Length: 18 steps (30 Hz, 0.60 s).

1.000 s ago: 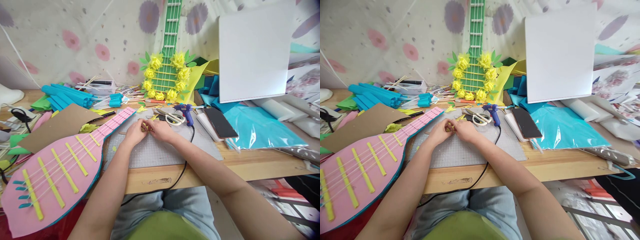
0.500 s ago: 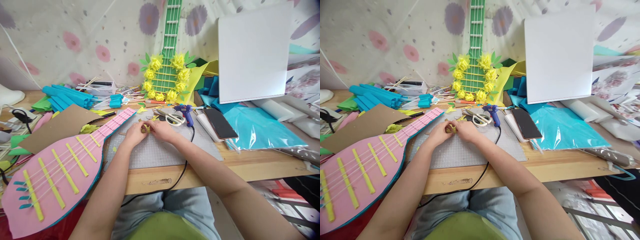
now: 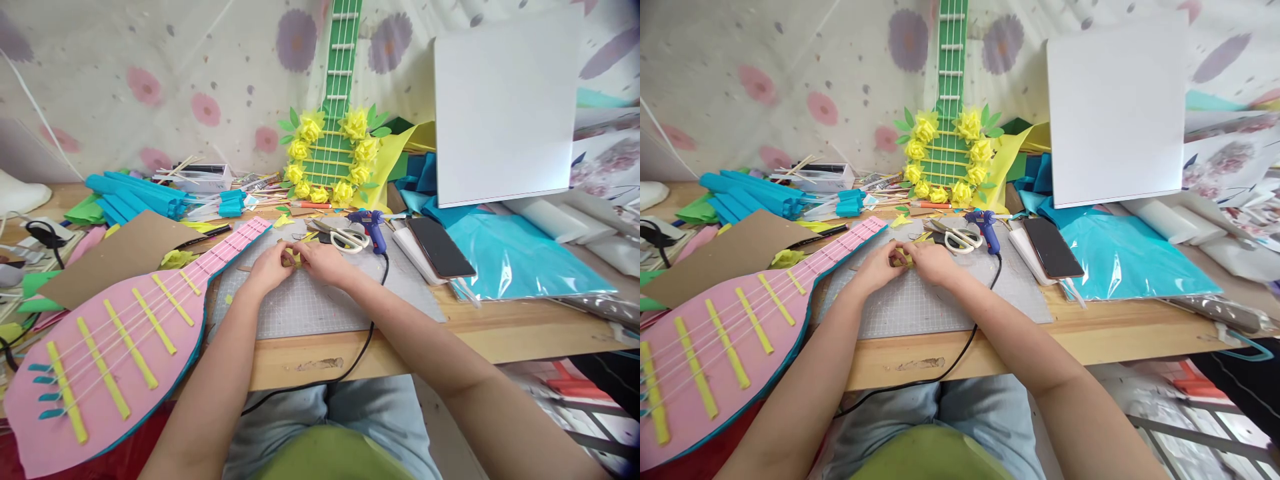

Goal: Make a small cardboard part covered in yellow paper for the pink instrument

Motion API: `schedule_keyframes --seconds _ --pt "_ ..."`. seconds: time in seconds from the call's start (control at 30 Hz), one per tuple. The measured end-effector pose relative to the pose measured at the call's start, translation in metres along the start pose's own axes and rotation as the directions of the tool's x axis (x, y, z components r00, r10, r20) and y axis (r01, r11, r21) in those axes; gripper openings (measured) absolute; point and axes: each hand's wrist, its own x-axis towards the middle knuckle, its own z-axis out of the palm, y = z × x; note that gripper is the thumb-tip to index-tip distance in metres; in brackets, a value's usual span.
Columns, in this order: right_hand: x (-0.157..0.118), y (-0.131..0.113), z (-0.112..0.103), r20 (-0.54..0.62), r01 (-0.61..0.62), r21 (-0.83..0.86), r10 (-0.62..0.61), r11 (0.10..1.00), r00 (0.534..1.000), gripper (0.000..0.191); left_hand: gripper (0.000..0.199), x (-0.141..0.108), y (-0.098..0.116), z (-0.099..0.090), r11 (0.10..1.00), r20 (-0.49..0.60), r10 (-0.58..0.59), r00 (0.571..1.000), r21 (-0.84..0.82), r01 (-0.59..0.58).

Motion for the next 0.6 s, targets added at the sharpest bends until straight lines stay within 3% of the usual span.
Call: schedule_keyframes --seconds 0.3,0.6 --pt "-0.001 -0.004 -0.004 0.003 0.004 -0.031 -0.004 1.0 1.0 0.039 0.034 -0.001 0.002 0.002 0.995 -0.009 -0.01 1.0 0.099 0.011" --pt "0.003 -0.01 -0.007 0.029 -0.065 -0.013 0.066 0.998 0.997 0.03 0.032 0.0 -0.003 -0.001 0.997 -0.033 -0.059 0.998 0.053 0.06"
